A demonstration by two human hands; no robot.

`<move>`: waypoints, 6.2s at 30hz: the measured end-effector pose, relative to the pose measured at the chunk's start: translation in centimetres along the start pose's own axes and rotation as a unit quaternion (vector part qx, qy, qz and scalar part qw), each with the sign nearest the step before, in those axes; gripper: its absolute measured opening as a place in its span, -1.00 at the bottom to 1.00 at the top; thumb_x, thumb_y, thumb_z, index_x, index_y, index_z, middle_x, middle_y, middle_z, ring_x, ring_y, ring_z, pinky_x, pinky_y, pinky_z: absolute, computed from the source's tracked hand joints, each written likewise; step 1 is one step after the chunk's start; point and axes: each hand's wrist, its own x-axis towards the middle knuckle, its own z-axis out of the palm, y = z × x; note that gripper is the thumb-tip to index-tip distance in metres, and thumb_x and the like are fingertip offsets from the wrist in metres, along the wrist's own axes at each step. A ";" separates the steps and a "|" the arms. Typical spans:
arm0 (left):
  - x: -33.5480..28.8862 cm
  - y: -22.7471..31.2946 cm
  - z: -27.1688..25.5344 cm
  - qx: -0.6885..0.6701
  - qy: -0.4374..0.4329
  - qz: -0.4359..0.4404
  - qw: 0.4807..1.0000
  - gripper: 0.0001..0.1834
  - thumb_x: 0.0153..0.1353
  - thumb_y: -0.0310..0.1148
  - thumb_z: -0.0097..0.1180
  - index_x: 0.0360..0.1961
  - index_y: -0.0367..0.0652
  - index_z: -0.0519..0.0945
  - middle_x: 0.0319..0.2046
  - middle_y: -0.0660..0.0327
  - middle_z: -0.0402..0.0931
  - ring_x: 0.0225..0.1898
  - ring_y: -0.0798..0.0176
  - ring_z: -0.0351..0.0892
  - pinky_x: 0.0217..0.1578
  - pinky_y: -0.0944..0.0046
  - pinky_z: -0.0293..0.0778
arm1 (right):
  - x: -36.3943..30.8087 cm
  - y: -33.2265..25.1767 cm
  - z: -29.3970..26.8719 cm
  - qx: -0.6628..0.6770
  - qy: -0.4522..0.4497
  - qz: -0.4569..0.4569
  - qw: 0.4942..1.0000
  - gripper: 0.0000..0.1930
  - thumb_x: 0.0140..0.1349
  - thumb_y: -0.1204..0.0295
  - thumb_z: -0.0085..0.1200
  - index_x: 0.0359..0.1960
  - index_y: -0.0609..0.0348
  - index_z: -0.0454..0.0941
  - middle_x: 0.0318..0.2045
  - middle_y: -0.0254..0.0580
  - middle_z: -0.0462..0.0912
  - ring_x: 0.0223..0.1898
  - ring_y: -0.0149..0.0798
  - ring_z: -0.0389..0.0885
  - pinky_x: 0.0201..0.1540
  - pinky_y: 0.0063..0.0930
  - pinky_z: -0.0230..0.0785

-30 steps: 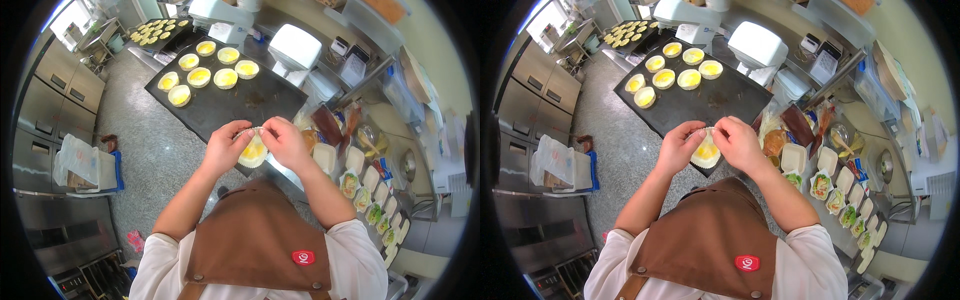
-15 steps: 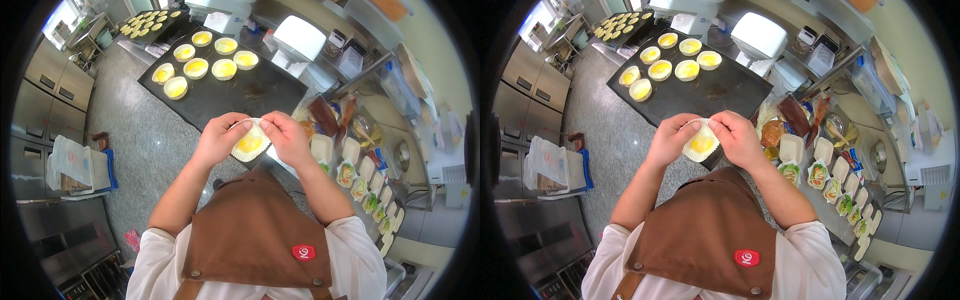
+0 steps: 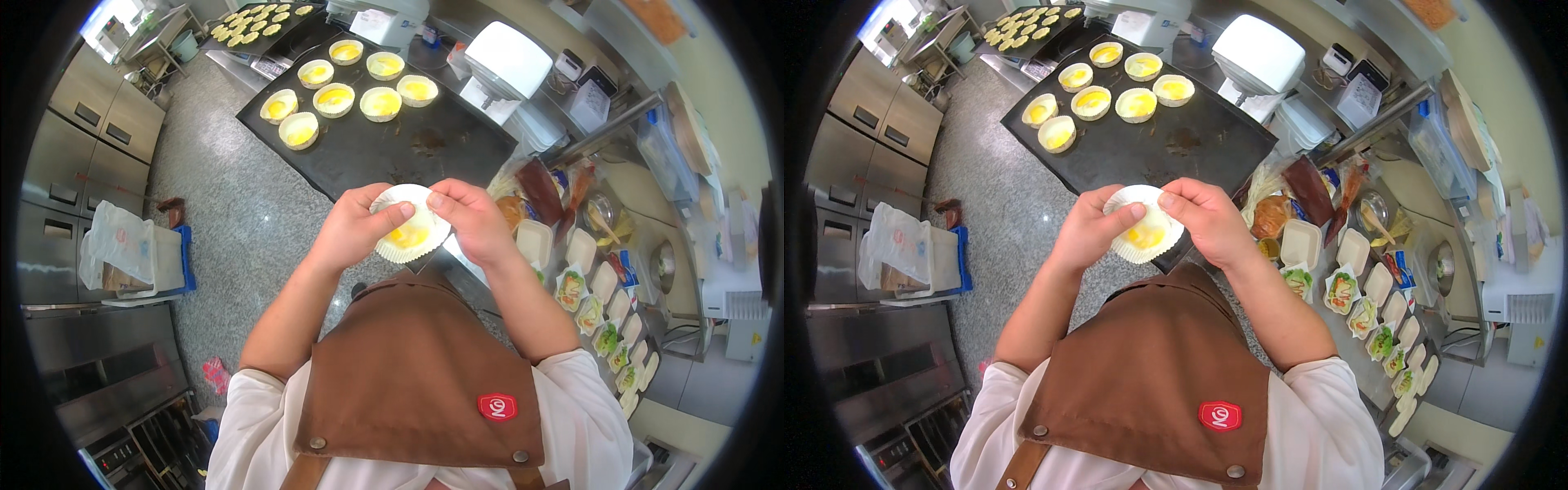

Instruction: The person assembles salads in takeaway containers by adding shredded carrots, then peels and places poached eggs from paper liners into each container. The person works in a commercial kitchen with stainless steel surfaces and multiple containers lined up.

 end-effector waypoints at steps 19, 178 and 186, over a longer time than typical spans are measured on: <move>-0.7 -0.7 0.2 0.046 0.021 -0.002 0.999 -0.75 0.26 -0.44 0.37 -0.09 -0.33 0.69 -0.23 0.20 0.73 -0.25 0.39 0.68 -0.21 0.36 0.59 | -1.3 -0.2 0.2 -0.146 0.013 0.027 0.989 -0.78 0.46 0.38 0.11 -0.13 0.32 0.66 -0.28 -0.32 0.69 -0.23 -0.43 0.60 -0.10 -0.51 0.45; 0.8 -2.0 4.0 -0.064 -0.015 0.088 0.994 -0.45 0.45 -0.46 0.07 0.40 -0.40 0.31 0.18 0.09 0.54 0.19 0.29 0.52 0.22 0.26 0.42 | -2.2 -0.5 -0.1 -0.069 0.046 -0.054 0.995 -0.72 0.42 0.51 -0.04 0.08 0.29 0.61 -0.05 -0.29 0.70 -0.03 -0.48 0.60 0.06 -0.48 0.44; 1.0 -2.4 3.0 -0.071 0.022 0.036 0.997 -0.63 0.46 -0.40 0.14 0.19 -0.40 0.54 0.02 0.15 0.65 0.04 0.34 0.60 0.12 0.29 0.49 | -2.4 -0.4 -2.4 -0.050 -0.047 -0.011 0.998 -0.67 0.34 0.55 -0.02 0.10 0.28 0.59 -0.06 -0.33 0.68 -0.03 -0.48 0.58 0.08 -0.48 0.41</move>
